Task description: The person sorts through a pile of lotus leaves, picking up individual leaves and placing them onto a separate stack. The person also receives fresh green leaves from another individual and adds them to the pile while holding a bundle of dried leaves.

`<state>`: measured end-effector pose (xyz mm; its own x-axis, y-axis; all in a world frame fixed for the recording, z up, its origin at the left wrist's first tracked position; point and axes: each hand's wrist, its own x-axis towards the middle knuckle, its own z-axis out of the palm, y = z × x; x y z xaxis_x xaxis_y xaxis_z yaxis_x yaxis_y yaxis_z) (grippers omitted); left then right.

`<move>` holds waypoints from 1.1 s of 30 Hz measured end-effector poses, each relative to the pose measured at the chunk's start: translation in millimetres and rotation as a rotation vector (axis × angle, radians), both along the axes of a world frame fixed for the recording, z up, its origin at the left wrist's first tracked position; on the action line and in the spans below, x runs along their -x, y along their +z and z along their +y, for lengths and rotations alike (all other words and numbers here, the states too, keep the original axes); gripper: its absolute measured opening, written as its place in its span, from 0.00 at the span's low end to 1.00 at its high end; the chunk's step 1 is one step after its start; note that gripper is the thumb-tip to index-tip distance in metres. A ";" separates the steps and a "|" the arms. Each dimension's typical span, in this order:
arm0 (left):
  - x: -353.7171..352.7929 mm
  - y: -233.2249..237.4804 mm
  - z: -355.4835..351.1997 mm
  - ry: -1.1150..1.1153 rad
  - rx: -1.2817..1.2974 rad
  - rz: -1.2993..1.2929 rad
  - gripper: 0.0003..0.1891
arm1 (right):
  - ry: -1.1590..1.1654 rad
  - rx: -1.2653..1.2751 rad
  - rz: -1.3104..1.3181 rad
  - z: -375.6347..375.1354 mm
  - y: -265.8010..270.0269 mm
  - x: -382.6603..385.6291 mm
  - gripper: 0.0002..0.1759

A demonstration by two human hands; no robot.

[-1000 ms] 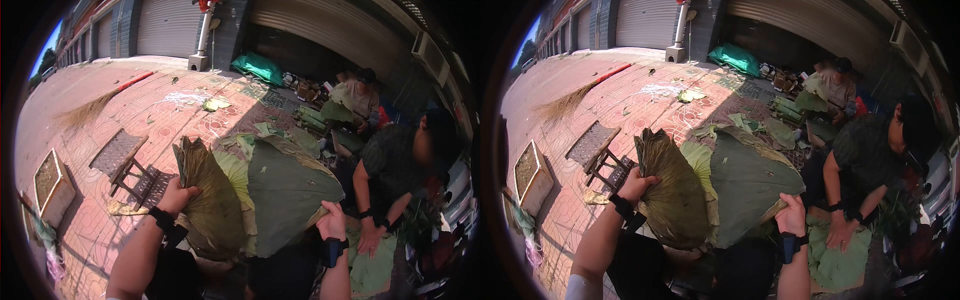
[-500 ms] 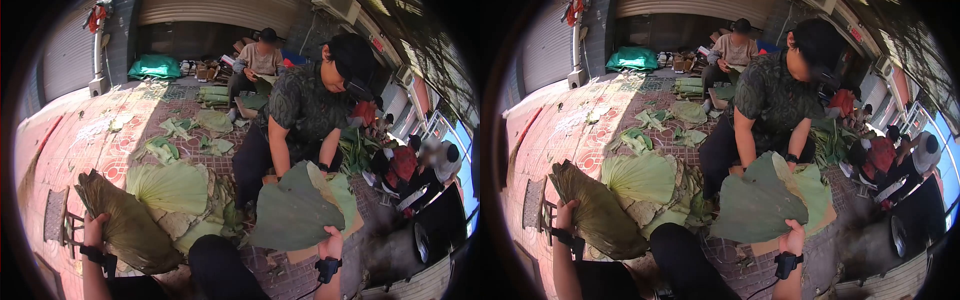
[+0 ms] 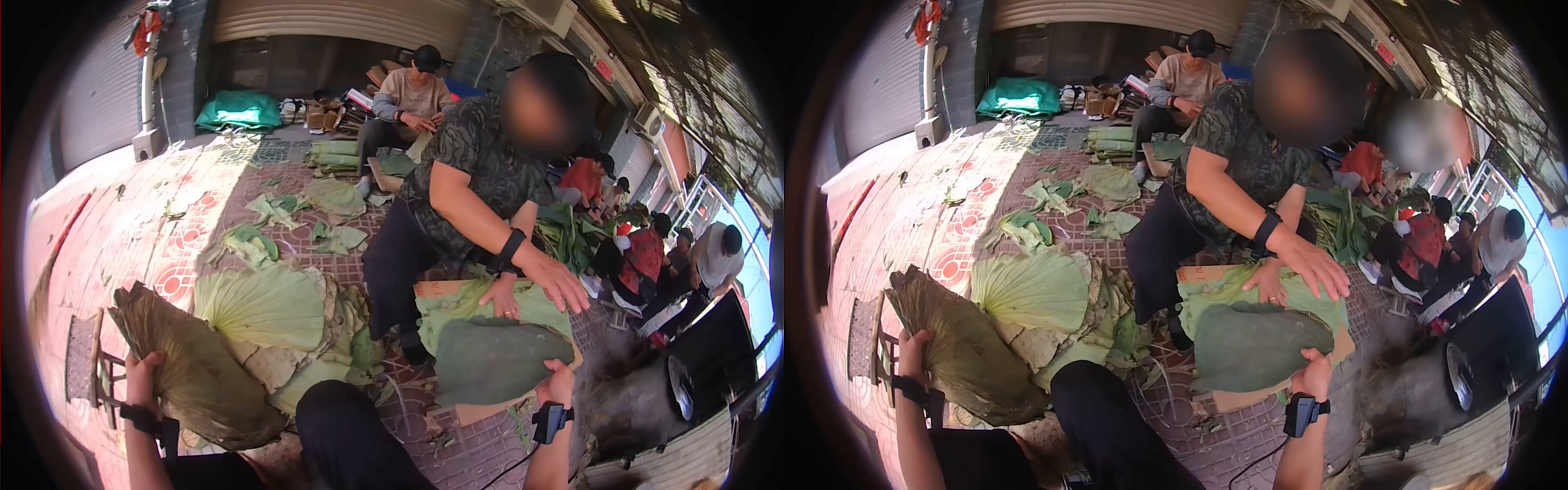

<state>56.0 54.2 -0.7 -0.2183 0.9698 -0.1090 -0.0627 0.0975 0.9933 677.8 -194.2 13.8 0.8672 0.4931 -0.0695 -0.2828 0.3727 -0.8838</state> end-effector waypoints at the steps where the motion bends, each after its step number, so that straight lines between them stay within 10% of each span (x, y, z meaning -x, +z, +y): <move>1: 1.3 1.1 -0.9 -0.026 -0.006 -0.005 0.18 | 0.034 -0.012 0.010 2.2 2.3 -2.8 0.22; 11: 14.8 19.3 -13.4 0.010 -0.011 -0.051 0.15 | 0.123 -0.015 -0.012 38.7 2.1 -12.9 0.29; 17: 31.7 17.9 -20.1 0.037 -0.044 -0.060 0.14 | -0.157 0.410 -1.051 103.9 -7.7 112.1 0.35; 25: 43.3 23.4 -28.3 0.009 -0.025 -0.082 0.15 | 1.130 0.256 -1.193 274.9 45.3 289.8 0.30; 33: 50.9 31.7 -34.6 -0.011 -0.020 -0.065 0.16 | 0.983 0.634 -1.713 396.3 -114.6 420.6 0.39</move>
